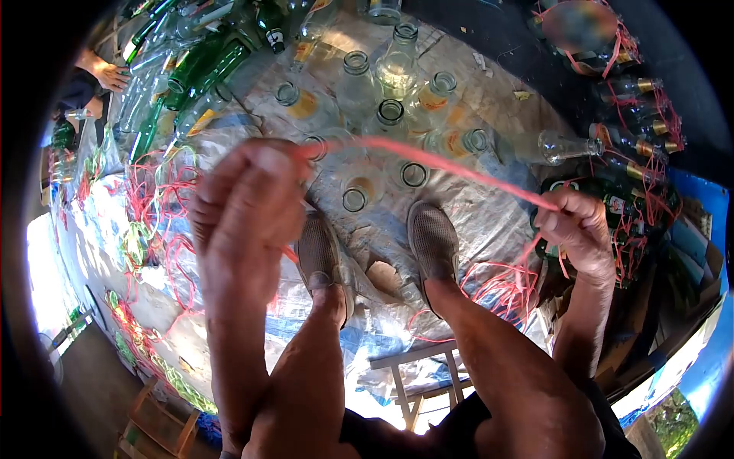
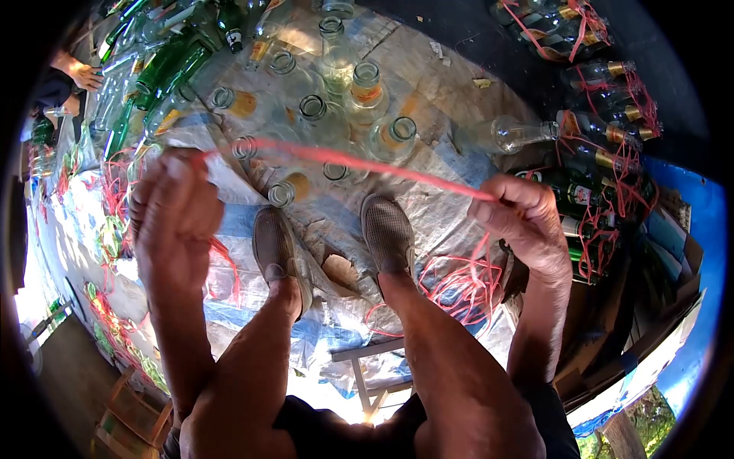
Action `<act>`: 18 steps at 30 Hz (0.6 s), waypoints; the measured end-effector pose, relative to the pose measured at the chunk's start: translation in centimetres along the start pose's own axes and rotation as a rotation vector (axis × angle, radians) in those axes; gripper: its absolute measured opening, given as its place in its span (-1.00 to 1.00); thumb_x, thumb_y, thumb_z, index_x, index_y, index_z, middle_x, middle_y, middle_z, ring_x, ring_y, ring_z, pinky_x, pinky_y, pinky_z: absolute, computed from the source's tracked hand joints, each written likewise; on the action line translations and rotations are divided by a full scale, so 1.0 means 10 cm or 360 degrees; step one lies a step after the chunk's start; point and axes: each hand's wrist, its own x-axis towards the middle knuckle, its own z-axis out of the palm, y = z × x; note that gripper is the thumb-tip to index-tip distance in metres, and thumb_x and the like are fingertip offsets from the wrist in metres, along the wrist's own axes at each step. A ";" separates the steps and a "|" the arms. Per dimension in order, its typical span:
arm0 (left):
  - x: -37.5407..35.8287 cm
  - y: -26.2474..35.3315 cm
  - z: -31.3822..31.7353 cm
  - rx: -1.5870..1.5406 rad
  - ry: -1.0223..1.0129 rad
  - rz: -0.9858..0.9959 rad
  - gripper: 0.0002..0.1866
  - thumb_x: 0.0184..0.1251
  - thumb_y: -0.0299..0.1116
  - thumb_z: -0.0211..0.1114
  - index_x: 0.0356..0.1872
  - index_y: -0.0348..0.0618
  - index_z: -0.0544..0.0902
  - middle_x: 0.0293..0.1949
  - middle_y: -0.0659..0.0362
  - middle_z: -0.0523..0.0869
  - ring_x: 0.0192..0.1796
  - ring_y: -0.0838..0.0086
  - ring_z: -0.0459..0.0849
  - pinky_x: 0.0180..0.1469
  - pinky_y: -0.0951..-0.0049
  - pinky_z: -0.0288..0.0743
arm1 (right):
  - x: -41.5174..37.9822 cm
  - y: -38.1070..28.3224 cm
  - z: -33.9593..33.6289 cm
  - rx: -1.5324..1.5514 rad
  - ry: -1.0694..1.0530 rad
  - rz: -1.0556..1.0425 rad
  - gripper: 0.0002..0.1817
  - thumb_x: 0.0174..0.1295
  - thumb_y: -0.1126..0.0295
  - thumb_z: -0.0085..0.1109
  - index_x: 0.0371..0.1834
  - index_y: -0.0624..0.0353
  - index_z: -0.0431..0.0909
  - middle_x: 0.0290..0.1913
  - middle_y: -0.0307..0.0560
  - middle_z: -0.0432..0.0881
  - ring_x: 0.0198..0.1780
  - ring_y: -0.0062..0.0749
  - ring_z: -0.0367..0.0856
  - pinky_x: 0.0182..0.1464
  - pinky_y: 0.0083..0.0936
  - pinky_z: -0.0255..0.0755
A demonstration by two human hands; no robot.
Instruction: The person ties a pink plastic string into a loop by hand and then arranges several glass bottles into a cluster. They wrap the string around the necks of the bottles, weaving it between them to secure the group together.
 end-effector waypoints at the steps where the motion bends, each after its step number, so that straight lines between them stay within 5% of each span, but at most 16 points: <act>1: 0.05 0.01 -0.09 -0.0128 0.0062 0.0052 -0.73 0.67 -0.24 0.26 -0.09 -0.28 0.72 -0.60 0.49 0.35 -0.60 0.83 0.15 -0.55 0.64 -0.06 | 0.06 0.01 -0.02 -0.0010 0.0003 -0.0074 -0.84 0.42 0.41 0.38 -0.20 0.32 0.71 -0.36 -0.26 0.67 -0.40 -0.71 0.49 -0.40 -0.66 0.36; 4: 0.22 0.11 -0.39 -0.0435 0.0018 0.0176 -0.72 0.75 -0.23 0.13 -0.01 -0.25 0.68 -0.59 0.50 0.20 -0.61 0.79 0.06 -0.55 0.59 -0.07 | 0.31 0.03 -0.05 0.0127 0.0056 -0.0194 -0.77 0.51 0.28 0.29 -0.25 0.22 0.66 -0.58 -0.47 0.39 -0.56 -0.81 0.20 -0.49 -0.66 0.04; 7: 0.37 0.14 -0.65 -0.0485 0.0022 0.0255 -0.72 0.75 -0.24 0.14 0.04 -0.26 0.68 -0.57 0.49 0.20 -0.58 0.79 0.04 -0.53 0.60 -0.06 | 0.65 -0.10 -0.03 0.0037 0.0105 -0.0327 -0.67 0.62 0.14 0.13 -0.19 0.20 0.53 -0.58 -0.45 0.24 -0.58 -0.77 0.09 -0.50 -0.61 -0.04; 10: 0.52 0.16 -0.74 -0.0422 0.0109 0.0330 -0.71 0.76 -0.26 0.12 0.08 -0.29 0.67 -0.55 0.47 0.19 -0.57 0.78 0.04 -0.52 0.59 -0.05 | 1.01 -0.32 0.20 0.0014 0.0375 -0.0327 -0.67 0.58 0.16 0.20 -0.13 0.25 0.71 -0.62 -0.51 0.25 -0.59 -0.79 0.10 -0.50 -0.62 -0.06; 13: 0.74 0.15 -0.87 -0.0375 0.0181 0.0360 -0.71 0.78 -0.30 0.07 0.14 -0.31 0.64 -0.55 0.45 0.15 -0.57 0.74 0.03 -0.52 0.58 -0.03 | 1.45 -0.37 0.22 -0.0085 0.0310 -0.0528 -0.64 0.54 0.08 0.26 -0.12 0.19 0.77 -0.58 -0.48 0.29 -0.53 -0.77 0.17 -0.46 -0.60 0.04; 18: 1.00 -0.09 -1.00 -0.0112 0.0561 0.0295 -0.77 0.68 -0.31 0.21 0.06 -0.27 0.68 -0.58 0.48 0.18 -0.59 0.76 0.07 -0.54 0.59 -0.03 | 2.14 -0.24 0.28 -0.0134 0.0172 -0.0414 -0.63 0.59 0.09 0.21 0.00 0.22 0.74 -0.53 -0.48 0.26 -0.55 -0.79 0.13 -0.50 -0.66 -0.01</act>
